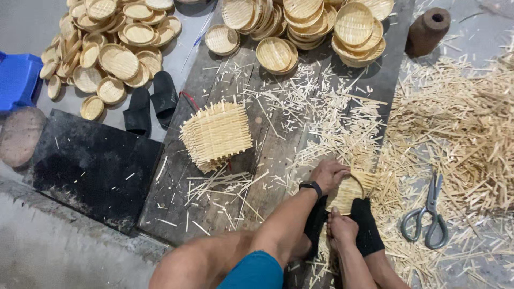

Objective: The person weaves thin bamboo strips into small round basins, using a wooden block as a form. They trim excess strips with shears and stack the finished basins on the floor.

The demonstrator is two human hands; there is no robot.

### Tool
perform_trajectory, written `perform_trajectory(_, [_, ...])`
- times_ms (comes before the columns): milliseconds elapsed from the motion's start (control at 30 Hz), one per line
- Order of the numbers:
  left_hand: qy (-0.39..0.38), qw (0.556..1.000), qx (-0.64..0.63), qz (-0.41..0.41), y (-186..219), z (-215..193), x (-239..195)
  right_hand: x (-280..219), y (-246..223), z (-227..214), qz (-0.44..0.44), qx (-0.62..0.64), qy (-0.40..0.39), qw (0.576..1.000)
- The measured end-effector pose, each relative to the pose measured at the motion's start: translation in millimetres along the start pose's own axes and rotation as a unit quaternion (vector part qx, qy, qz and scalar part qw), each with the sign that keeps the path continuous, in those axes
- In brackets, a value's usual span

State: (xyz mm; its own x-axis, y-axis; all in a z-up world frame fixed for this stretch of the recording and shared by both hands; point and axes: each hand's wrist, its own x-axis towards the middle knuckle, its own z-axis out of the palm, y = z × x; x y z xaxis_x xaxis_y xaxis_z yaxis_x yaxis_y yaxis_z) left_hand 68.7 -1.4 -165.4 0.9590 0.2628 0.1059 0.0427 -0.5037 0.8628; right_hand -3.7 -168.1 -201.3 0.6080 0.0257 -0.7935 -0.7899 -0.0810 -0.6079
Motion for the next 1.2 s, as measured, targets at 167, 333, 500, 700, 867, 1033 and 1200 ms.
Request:
perform_trajectory(167, [-0.008, 0.992, -0.066, -0.110, 3, 4, 9, 4, -4, 2, -0.020, -0.110, 0.046, 0.993])
perform_trajectory(333, [-0.020, 0.960, -0.211, -0.184, 2, 1, 7, -5, -1, 0, 0.017, 0.019, -0.028, 0.999])
perform_trajectory(500, [-0.020, 0.964, -0.189, -0.185, -6, 1, 4, 14, 20, 7, -0.050, -0.081, 0.051, 0.994])
perform_trajectory(700, [-0.038, 0.957, -0.140, -0.252, 6, 1, 13, 9, 6, -10, 0.014, -0.057, -0.038, 0.998])
perform_trajectory(867, [-0.046, 0.967, -0.076, -0.239, -2, 2, 15, 6, -79, -42, -0.371, -0.361, 0.159, 0.841])
perform_trajectory(1033, [-0.042, 0.964, -0.109, -0.237, -25, 23, 19, 25, -132, -29, -0.247, -0.220, 0.098, 0.939])
perform_trajectory(1200, [-0.065, 0.934, -0.214, -0.277, -60, 35, 26, 35, -135, -29, -0.116, -0.127, 0.069, 0.983])
